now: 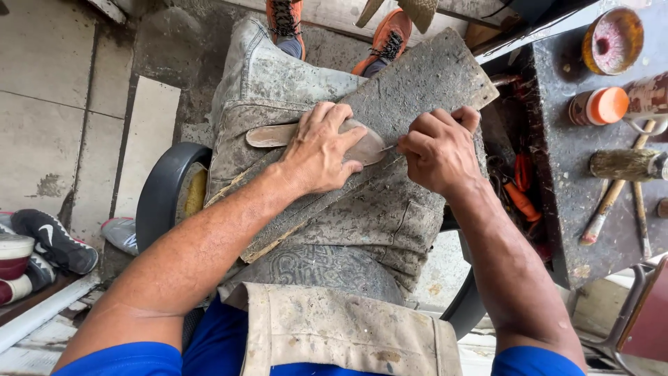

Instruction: The person retrieves a knife from a drawer and uses it to scrape and smooth the surface of a shoe insole resting on a wooden board. The person holds the insole steady with one hand while working the tool across the material with the other.

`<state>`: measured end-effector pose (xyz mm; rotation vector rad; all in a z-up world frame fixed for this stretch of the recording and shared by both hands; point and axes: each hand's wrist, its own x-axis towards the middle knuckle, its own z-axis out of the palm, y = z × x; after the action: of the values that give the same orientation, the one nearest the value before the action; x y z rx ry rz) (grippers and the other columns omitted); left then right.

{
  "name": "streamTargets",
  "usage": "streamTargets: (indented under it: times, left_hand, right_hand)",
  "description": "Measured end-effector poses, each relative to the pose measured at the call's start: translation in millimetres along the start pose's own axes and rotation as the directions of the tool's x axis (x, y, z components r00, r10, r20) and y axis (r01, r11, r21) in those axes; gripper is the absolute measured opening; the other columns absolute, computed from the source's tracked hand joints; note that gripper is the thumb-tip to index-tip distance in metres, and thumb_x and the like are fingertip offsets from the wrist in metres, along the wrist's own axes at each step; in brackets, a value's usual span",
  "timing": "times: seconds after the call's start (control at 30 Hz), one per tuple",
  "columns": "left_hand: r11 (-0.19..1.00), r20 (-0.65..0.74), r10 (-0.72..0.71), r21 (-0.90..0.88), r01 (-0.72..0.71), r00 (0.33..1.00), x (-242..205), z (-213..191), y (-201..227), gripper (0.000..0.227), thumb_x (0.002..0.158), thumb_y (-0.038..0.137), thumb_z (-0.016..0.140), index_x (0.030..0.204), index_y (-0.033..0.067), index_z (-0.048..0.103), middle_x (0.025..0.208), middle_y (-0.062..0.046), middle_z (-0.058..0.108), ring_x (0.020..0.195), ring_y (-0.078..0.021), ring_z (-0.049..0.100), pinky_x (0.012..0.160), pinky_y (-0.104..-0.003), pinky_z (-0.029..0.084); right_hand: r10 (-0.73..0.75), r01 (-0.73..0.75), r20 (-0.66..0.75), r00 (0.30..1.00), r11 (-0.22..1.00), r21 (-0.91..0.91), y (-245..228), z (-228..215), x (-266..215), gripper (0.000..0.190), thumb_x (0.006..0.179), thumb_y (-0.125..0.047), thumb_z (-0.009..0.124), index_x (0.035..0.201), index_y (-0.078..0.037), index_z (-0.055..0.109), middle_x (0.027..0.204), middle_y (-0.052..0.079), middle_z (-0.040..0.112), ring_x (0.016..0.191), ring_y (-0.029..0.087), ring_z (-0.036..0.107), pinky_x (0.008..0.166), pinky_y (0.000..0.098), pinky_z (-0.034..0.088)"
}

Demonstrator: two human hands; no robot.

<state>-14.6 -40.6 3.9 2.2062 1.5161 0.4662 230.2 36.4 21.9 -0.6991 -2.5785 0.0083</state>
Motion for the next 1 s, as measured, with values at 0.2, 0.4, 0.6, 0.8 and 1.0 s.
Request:
streamTargets:
  times: [0.2,0.4,0.6,0.8,1.0]
  left_hand:
    - [1.0,0.002,0.018,0.007,-0.018,1.0,-1,5,-1,0.049,0.089,0.044,0.076,0.128,0.0147,0.068,0.118,-0.013,0.047,0.126,-0.0336,0.044,0.106,-0.054,0.042]
    - [0.999,-0.002,0.034,0.033,-0.034,0.999,-1,6,1,0.051,0.088,0.045,0.077,0.128,0.0148,0.068,0.12,-0.013,0.048,0.127,-0.0339,0.044,0.105,-0.055,0.043]
    - [0.982,-0.115,-0.004,0.189,0.026,0.993,-3,6,19,0.048,0.089,0.056,0.07,0.116,0.0158,0.071,0.109,-0.011,0.051,0.109,-0.0282,0.05,0.084,-0.044,0.048]
    - [0.976,-0.141,-0.063,0.2,0.091,0.988,-4,4,33,0.049,0.087,0.055,0.073,0.111,0.0128,0.072,0.101,-0.011,0.053,0.101,-0.0282,0.053,0.075,-0.044,0.051]
    - [0.97,-0.156,-0.058,0.225,0.092,0.986,-9,0,37,0.048,0.087,0.053,0.074,0.111,0.0108,0.072,0.098,-0.011,0.054,0.097,-0.0281,0.054,0.072,-0.043,0.052]
  right_hand:
    - [0.057,-0.058,-0.034,0.998,0.998,-0.021,-13,-1,-8,0.024,0.094,-0.017,0.073,0.073,-0.021,0.064,0.079,-0.001,0.058,0.072,0.023,0.056,0.083,0.0422,0.033]
    - [0.115,-0.12,-0.08,0.99,0.991,-0.064,-18,9,-19,0.023,0.094,-0.016,0.072,0.073,-0.022,0.064,0.077,-0.001,0.057,0.071,0.023,0.055,0.082,0.0422,0.032]
    - [0.155,-0.16,-0.078,0.985,0.985,-0.067,-18,-5,-25,0.026,0.094,-0.017,0.072,0.072,-0.022,0.061,0.078,-0.002,0.058,0.072,0.023,0.057,0.081,0.0414,0.032]
    - [0.12,-0.139,-0.145,0.982,0.982,-0.127,-16,3,-9,0.025,0.091,-0.012,0.073,0.071,-0.022,0.062,0.076,-0.002,0.056,0.07,0.022,0.054,0.082,0.042,0.031]
    - [0.101,-0.115,-0.105,0.989,0.984,-0.134,-25,-2,-5,0.026,0.09,-0.013,0.072,0.07,-0.023,0.06,0.074,-0.001,0.054,0.068,0.023,0.053,0.079,0.0412,0.031]
